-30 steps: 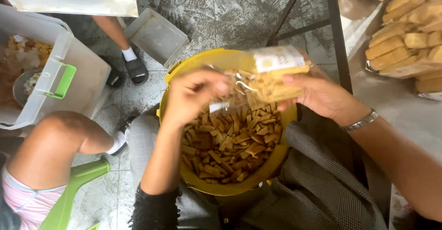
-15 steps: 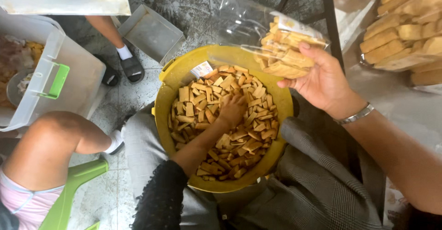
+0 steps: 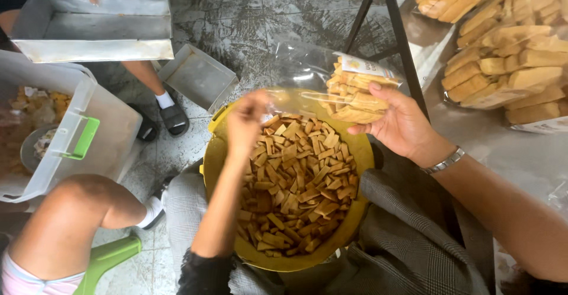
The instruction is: The person picks up bread sticks from a yellow bucket by hand and places them into clear plastic bags, eventually applying a label to the bags.
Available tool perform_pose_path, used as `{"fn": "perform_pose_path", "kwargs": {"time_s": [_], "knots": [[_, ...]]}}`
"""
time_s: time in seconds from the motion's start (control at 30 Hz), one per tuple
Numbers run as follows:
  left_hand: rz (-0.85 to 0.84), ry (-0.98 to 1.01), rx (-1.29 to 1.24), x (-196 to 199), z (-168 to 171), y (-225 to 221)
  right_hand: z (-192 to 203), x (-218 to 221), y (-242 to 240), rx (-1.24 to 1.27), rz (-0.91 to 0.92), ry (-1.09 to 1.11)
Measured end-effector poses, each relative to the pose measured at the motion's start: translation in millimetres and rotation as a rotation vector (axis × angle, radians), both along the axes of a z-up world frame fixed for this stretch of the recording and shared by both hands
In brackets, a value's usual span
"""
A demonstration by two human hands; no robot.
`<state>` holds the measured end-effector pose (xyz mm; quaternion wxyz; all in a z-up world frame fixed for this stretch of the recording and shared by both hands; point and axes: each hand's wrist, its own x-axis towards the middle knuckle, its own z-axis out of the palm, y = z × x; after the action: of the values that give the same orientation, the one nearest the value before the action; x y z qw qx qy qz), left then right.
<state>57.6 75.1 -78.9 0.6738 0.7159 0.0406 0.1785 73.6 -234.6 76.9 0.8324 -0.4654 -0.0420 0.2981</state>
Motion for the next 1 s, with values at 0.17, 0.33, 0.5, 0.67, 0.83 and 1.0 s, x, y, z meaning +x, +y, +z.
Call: {"fn": "perform_pose_path", "kwargs": {"time_s": [0.17, 0.33, 0.5, 0.67, 0.83, 1.0], "knots": [[-0.262, -0.098, -0.650, -42, 90, 59, 1, -2, 8, -0.137, 0.130, -0.094], [-0.531, 0.131, -0.463, -73, 123, 19, 2, -8, 16, -0.352, 0.268, -0.130], [-0.781, 0.233, -0.823, -77, 120, -15, 6, -11, 18, -0.421, 0.342, -0.065], [-0.757, 0.264, -0.891, -72, 106, -4, 11, -11, 20, -0.368, 0.336, -0.069], [-0.854, 0.188, -0.908, -69, 96, -12, 1, -10, 19, -0.369, 0.385, -0.084], [-0.901, 0.168, -0.834, -71, 94, -18, 5, -18, 22, -0.449, 0.289, 0.005]]}}
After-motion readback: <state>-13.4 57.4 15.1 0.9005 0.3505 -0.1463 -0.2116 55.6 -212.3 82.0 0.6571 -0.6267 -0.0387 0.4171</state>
